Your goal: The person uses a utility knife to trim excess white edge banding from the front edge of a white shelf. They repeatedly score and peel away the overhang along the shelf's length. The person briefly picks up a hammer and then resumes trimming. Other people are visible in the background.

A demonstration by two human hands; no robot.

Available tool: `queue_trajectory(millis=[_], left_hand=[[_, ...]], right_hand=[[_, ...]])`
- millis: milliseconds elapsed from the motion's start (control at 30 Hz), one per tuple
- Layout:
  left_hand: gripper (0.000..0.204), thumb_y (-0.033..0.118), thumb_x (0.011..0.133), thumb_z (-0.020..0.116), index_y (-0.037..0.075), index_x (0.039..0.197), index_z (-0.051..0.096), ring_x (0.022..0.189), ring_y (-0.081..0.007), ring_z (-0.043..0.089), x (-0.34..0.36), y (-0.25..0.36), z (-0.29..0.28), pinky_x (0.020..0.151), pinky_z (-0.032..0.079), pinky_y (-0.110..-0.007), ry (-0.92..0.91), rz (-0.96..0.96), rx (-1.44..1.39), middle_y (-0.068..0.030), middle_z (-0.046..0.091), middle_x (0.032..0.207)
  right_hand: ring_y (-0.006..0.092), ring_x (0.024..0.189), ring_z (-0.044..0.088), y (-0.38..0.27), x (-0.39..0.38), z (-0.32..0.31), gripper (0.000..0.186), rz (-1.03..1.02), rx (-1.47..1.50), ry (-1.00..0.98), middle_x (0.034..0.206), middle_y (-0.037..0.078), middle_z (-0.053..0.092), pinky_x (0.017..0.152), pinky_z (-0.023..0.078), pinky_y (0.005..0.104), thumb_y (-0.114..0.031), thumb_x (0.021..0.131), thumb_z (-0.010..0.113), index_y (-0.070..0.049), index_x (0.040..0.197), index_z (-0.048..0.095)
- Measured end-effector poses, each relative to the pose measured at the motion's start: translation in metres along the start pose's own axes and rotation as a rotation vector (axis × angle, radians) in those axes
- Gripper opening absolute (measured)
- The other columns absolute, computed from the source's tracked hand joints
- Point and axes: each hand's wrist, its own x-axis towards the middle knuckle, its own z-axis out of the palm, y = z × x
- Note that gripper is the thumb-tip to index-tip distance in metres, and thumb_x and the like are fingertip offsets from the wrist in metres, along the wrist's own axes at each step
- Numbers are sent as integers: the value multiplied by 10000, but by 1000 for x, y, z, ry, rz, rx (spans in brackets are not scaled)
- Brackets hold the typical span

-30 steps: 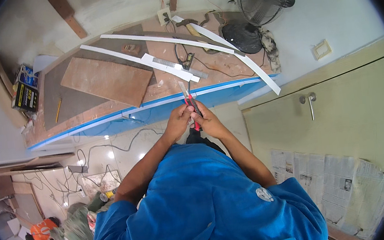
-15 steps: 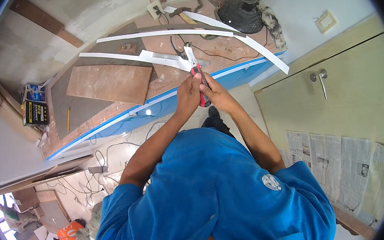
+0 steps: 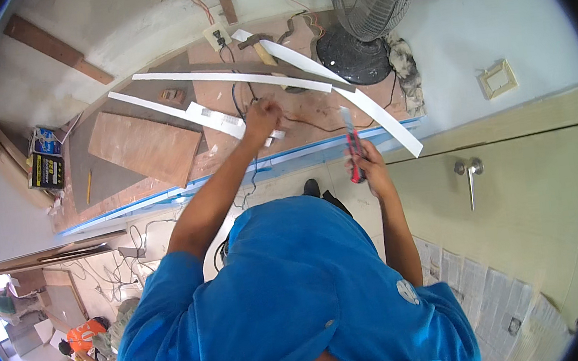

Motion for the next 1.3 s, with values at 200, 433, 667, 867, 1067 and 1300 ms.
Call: queue_trajectory(millis=[200, 433, 667, 867, 1067, 1300], left_hand=[[313, 301, 855, 727, 25, 1002, 752, 1011, -406, 739, 213, -7, -4, 900, 575, -494, 431, 128, 612, -242, 764, 1030], [775, 457, 900, 713, 0, 1468, 449, 1249, -352, 682, 292, 0, 31, 1050, 545, -442, 194, -398, 1093, -175, 659, 1418], [466, 151, 913, 764, -40, 1299, 586, 1089, -298, 737, 353, -49, 2, 809, 591, -405, 211, -581, 501, -192, 707, 1242], [262, -52, 908, 731, -5, 1158, 669, 833, -220, 699, 328, -37, -6, 631, 557, -409, 445, -463, -339, -124, 708, 1020], [446, -161, 923, 646, 30, 1293, 486, 987, -275, 690, 318, -23, -12, 860, 588, -407, 303, -1, -896, -140, 666, 1134], [499, -143, 963, 596, 107, 1364, 436, 1309, -337, 611, 304, 110, -15, 1130, 487, -463, 193, 385, -1150, -122, 619, 1254]], right_hand=[[143, 793, 645, -9, -26, -65, 355, 55, -11, 185, 1046, 59, 661, 690, 530, 305, -136, 1052, 602, -49, 1393, 557], [117, 769, 642, 18, -97, -93, 304, 134, 11, 368, 980, 23, 668, 694, 534, 290, -248, 1048, 669, -67, 1281, 599], [107, 785, 638, 16, -96, -118, 324, 212, 8, 377, 980, 16, 682, 717, 534, 287, -247, 1034, 689, -60, 1286, 611], [96, 788, 622, -3, -54, -126, 343, 139, -83, 254, 980, 16, 692, 704, 525, 276, -197, 1012, 712, -41, 1309, 641], [73, 804, 620, -23, -29, -124, 383, 138, -164, 124, 1004, 11, 708, 654, 507, 234, -227, 999, 743, -39, 1323, 662], [70, 802, 619, -28, -30, -116, 416, 121, -214, 54, 994, 1, 703, 644, 515, 237, -287, 997, 755, -58, 1331, 658]])
